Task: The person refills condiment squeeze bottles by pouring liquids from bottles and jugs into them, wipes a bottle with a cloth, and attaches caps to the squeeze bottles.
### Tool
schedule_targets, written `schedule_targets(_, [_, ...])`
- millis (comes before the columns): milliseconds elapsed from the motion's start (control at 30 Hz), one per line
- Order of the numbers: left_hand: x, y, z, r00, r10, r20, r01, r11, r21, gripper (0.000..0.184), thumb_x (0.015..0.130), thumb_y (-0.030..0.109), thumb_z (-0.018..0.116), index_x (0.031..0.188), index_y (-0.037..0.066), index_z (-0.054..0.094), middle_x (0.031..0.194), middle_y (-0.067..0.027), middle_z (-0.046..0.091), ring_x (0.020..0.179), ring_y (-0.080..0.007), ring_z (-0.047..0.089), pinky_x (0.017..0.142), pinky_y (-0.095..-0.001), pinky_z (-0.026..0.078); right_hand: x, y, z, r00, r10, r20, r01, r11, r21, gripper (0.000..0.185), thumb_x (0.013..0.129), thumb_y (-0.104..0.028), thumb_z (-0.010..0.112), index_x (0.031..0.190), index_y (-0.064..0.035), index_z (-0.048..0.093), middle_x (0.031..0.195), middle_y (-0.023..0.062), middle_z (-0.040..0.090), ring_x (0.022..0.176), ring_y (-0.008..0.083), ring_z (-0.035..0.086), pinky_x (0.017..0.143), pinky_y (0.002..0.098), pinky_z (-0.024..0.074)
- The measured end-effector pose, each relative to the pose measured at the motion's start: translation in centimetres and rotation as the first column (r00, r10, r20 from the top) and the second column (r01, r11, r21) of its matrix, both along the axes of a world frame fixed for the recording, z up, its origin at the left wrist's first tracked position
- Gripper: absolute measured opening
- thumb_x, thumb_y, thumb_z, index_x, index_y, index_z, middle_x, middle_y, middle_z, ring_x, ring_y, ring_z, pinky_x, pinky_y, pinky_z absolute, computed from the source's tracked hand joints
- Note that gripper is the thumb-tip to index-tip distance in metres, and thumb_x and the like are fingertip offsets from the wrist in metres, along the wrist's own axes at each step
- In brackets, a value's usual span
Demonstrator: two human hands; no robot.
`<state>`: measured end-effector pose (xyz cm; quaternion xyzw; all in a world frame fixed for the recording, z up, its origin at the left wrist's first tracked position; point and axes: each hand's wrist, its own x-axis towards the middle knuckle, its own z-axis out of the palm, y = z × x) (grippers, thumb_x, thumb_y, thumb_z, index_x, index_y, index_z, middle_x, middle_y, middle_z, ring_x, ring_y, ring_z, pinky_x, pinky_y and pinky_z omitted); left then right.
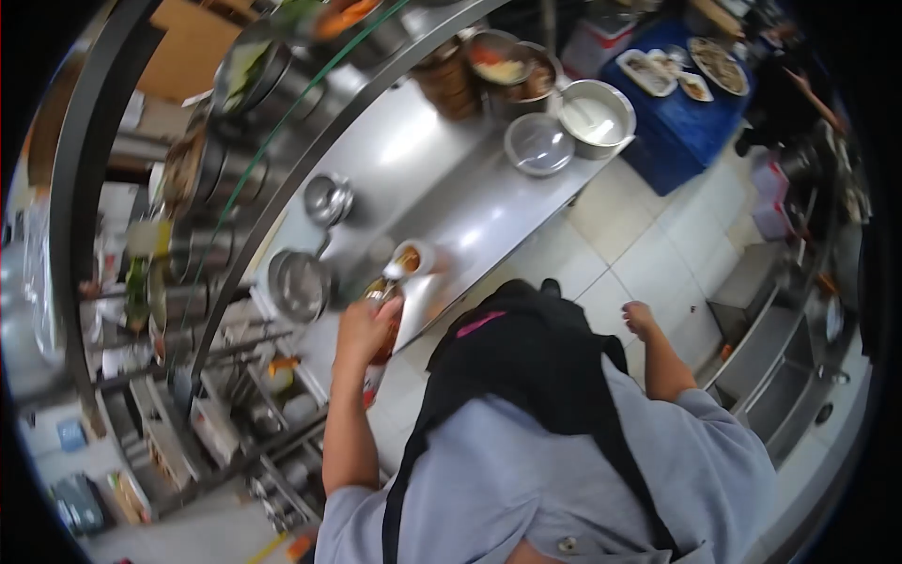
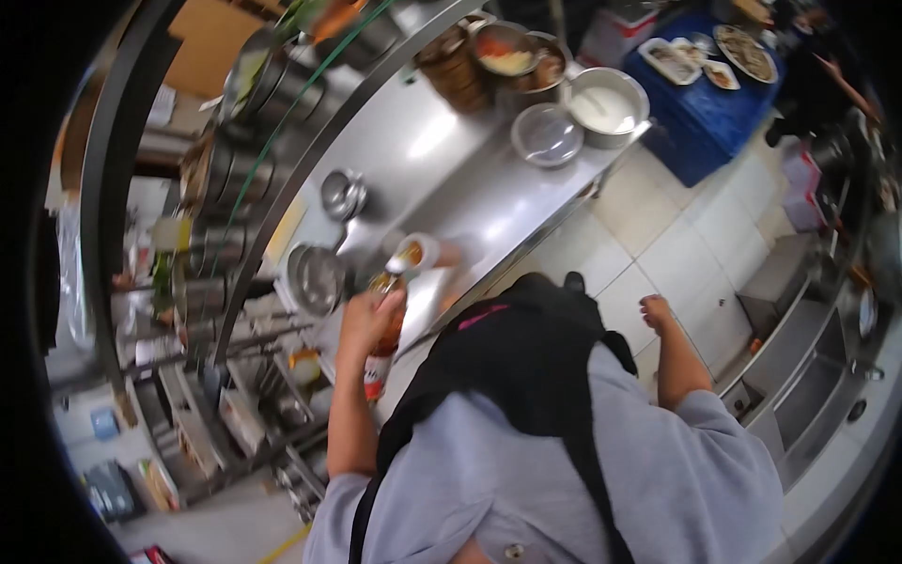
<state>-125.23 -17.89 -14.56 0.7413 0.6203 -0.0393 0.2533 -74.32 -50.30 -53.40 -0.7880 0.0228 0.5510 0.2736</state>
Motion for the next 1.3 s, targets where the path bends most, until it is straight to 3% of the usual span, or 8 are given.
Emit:
schedule_targets(67, [0.0,-0.1,0.6,0.999,0.053,-0.008,-0.053,0.998,0.031,0.06,0.091,0.053,0.071,0.078,-0.005,0.068,0.074,-0.0281,0.066,0.068,-0.0448,0.065,0.065,-0.0512,0.05,-0.7,1.0,2.5,1.0,-0.017,-0.019,0.017,1.0,-0.004,0.021,0.092,-0.015,0.06,0.11,-0.0055,0.064,0.086,0.0078,0.059,0.055,0.0106,0.046,0.044,0.025,0.0344])
schedule_targets(267, [1.0,0.0,2.0,0.992,0.126,-0.027,-0.126,0.992,-0.028,0.063,0.089,0.054,0.074,0.075,-0.006,0.065,0.07,-0.0264,0.066,0.063,-0.0429,0.062,0.064,-0.051,0.049,-1.7,1.2,3.0,0.999,-0.008,-0.045,0.009,1.0,0.015,0.023,0.092,-0.016,0.061,0.112,-0.0055,0.063,0.09,0.0088,0.059,0.055,0.0109,0.044,0.044,0.0252,0.0339])
schedule_targets(567, [0.1,0.0,0.8,0.993,0.112,-0.033,-0.113,0.993,-0.036,0.065,0.088,0.055,0.076,0.075,-0.007,0.063,0.068,-0.0253,0.064,0.062,-0.0386,0.059,0.062,-0.0495,0.048,-2.2,1.5,2.7,0.999,0.0,-0.045,-0.001,1.0,-0.022,0.026,0.092,-0.016,0.06,0.116,-0.0051,0.063,0.092,0.009,0.059,0.054,0.0113,0.044,0.043,0.0256,0.0335])
schedule_targets(1300, [0.1,0.0,0.6,0.994,0.107,-0.01,-0.108,0.992,-0.07,0.063,0.088,0.055,0.076,0.084,-0.008,0.07,0.073,-0.0263,0.068,0.067,-0.0414,0.066,0.065,-0.0493,0.051,-1.7,2.8,2.7,0.998,0.033,-0.045,-0.034,0.999,-0.02,0.023,0.093,-0.018,0.06,0.113,-0.0091,0.066,0.091,0.0066,0.06,0.058,0.0117,0.046,0.046,0.0267,0.0356])
